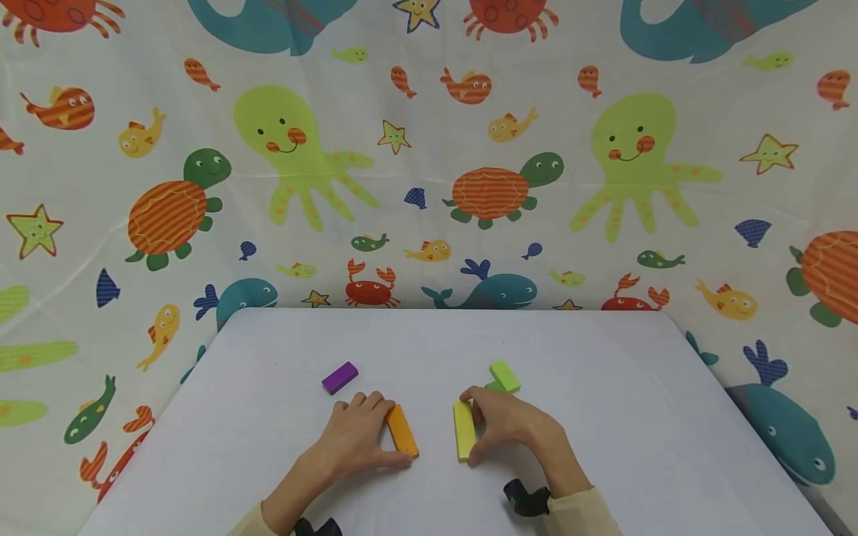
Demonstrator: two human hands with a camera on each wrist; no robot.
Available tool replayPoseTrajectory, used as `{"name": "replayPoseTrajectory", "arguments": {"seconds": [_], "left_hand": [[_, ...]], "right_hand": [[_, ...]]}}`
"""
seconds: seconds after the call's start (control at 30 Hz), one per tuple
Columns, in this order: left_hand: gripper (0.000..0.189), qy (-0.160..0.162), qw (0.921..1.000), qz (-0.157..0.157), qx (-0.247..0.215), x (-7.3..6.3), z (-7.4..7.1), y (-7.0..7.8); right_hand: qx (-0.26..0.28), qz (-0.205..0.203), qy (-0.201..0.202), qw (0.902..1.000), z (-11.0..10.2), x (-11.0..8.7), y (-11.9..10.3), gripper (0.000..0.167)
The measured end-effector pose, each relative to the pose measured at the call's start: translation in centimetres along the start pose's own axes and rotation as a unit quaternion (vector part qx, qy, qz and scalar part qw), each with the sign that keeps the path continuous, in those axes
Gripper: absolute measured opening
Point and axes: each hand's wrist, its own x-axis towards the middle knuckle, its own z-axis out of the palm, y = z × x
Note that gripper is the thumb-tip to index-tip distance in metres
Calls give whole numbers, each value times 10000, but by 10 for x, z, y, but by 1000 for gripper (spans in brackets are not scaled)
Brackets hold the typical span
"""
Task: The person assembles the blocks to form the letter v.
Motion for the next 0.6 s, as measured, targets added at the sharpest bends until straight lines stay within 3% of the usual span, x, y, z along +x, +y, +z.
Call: {"name": "replayPoseTrajectory", "arguments": {"seconds": [0.3, 0.6], "left_hand": [[100, 17, 10000, -8, 2, 2, 1, 0], [100, 109, 9997, -103, -180, 3, 3, 1]], "right_hand": [[-26, 109, 105, 9999, 2, 2, -2, 88], [-136, -52, 149, 9998, 5, 7, 0, 90]]}}
